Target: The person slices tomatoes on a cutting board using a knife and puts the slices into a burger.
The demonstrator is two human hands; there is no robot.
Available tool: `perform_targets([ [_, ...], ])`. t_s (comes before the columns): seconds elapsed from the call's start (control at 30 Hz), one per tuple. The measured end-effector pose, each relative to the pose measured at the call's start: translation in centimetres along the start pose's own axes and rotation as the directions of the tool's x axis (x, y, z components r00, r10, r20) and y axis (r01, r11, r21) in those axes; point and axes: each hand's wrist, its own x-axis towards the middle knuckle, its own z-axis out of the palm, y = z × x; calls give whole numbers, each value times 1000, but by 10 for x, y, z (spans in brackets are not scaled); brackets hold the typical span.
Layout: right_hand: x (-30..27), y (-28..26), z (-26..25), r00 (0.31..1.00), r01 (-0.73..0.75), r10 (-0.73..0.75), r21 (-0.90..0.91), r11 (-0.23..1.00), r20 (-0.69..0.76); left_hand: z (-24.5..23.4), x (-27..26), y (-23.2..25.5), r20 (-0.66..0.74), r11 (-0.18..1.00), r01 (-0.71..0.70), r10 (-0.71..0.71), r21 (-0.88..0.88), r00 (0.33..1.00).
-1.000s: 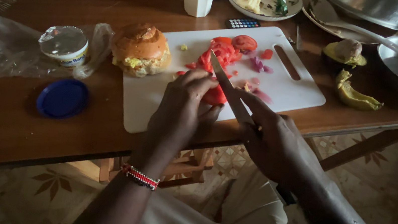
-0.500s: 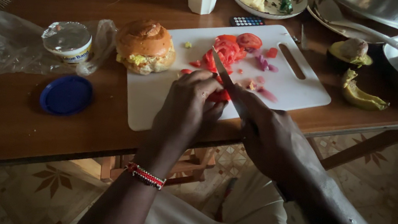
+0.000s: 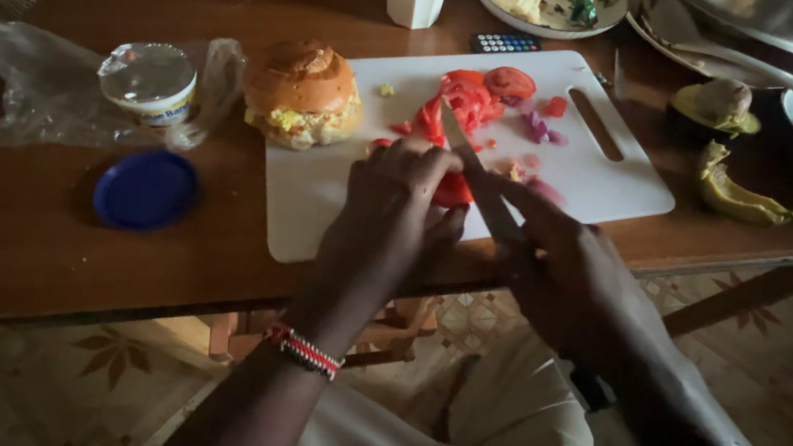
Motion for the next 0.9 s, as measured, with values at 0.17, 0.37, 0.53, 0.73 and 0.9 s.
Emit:
perform_targets([
  [0.17, -7, 11, -5, 949, -315, 308, 116, 942, 73, 5, 9, 3, 15, 998, 16, -17, 56, 1000],
  [0.37, -9, 21, -12, 952, -305, 293, 306, 902, 85, 22, 33, -2, 118, 997, 59, -64, 44, 991],
  [0.53, -13, 27, -16, 956, -294, 273, 306, 905, 111, 39, 36, -16, -96, 987, -159, 156, -23, 983],
  [0.73, -15, 24, -18, 917, -399, 379, 267, 877, 126, 40, 42, -15, -48, 993, -71, 66, -90, 997],
  [0.9, -16, 23, -18, 936, -345, 308, 277, 897, 169, 25, 44, -8, -87, 992, 22, -33, -127, 996],
])
